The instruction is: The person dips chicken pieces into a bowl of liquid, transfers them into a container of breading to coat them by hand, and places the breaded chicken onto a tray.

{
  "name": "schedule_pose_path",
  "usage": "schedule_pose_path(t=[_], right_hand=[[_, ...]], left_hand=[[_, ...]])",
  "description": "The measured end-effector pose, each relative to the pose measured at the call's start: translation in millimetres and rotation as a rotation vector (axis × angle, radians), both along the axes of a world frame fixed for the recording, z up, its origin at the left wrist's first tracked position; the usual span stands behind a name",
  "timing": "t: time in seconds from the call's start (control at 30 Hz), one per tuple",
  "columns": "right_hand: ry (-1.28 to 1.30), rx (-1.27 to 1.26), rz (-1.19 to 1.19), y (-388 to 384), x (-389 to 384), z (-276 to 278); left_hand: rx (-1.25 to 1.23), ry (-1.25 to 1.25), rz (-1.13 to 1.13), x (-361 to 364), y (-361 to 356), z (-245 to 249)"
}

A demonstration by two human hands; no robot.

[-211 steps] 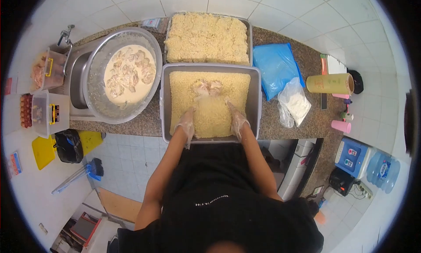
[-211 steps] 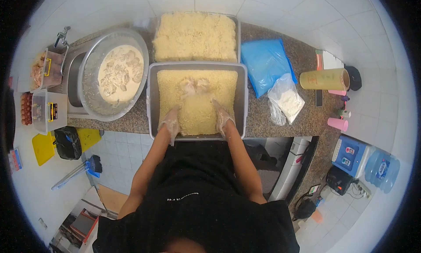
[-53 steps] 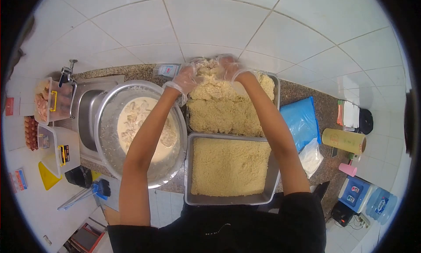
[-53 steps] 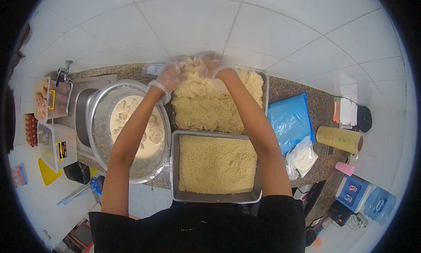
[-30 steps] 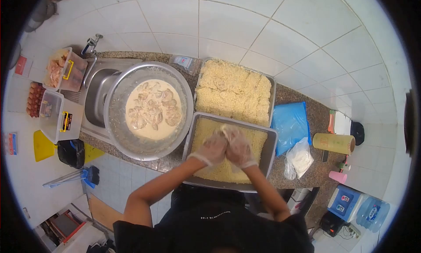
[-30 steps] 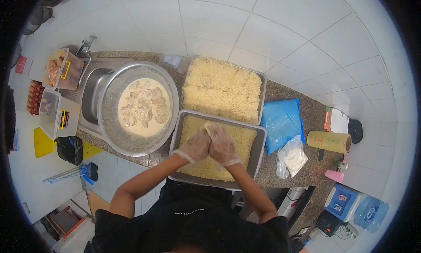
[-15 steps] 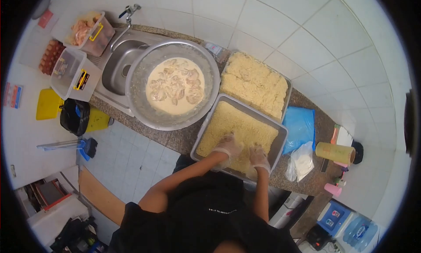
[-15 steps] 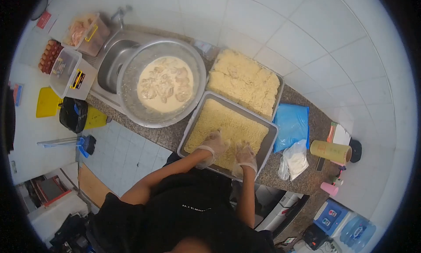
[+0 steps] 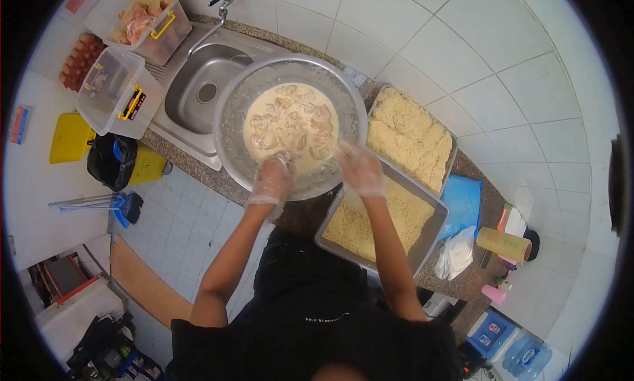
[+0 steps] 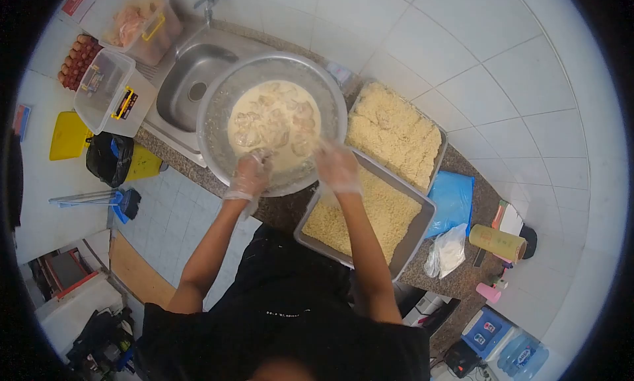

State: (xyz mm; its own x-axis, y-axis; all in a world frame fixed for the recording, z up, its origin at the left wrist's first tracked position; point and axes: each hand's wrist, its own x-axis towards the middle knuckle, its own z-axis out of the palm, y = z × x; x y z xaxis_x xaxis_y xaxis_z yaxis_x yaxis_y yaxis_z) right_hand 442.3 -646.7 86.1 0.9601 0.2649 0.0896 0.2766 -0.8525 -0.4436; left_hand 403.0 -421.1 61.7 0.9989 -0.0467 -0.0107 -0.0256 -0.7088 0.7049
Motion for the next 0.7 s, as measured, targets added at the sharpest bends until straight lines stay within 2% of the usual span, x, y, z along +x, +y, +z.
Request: schedule_pose_path(t=[0.07, 0.1, 0.13, 0.17, 0.2, 0.23, 0.37, 0.43, 0.5, 0.53, 0.6, 0.7], right_hand=[[0.053, -0.206, -0.031, 46, 53, -27], [-0.038, -0.280, -0.023, 54, 81, -67], [-0.133, -0.352, -0.015, 61, 104, -104], [-0.137, -0.350, -0.018, 66, 115, -113], [-0.178, -0.452, 0.083, 68, 125, -118], [-0.214, -0.558, 0.186, 71, 132, -115], [-0.108, -0.634, 0.249, 70, 153, -100], [0.032, -0.642, 0.155, 71, 164, -93], [0.026, -0.634, 0.149, 72, 166, -90], [0.014, -0.618, 0.144, 72, 168, -89], [-0.018, -0.589, 0.185, 74, 162, -90], [-0.052, -0.593, 0.258, 82, 151, -85]], left_hand=[[0.156, 0.114, 0.046, 7, 25, -4], [0.155, 0.116, 0.044, 8, 35, -8], [0.174, 0.056, 0.035, 10, 44, -15], [0.194, -0.006, 0.025, 15, 53, -19], [0.196, -0.010, 0.021, 21, 61, -21], [0.216, -0.007, 0.030, 26, 68, -23], [0.205, -0.072, 0.072, 68, 76, -42], [0.237, 0.129, 0.084, 106, 72, -42], [0.395, 0.145, -0.025, 142, 76, -108], [0.387, 0.144, -0.029, 157, 76, -120], [0.469, 0.200, -0.174, 180, 75, -131], [0.475, 0.180, -0.194, 190, 70, -123]])
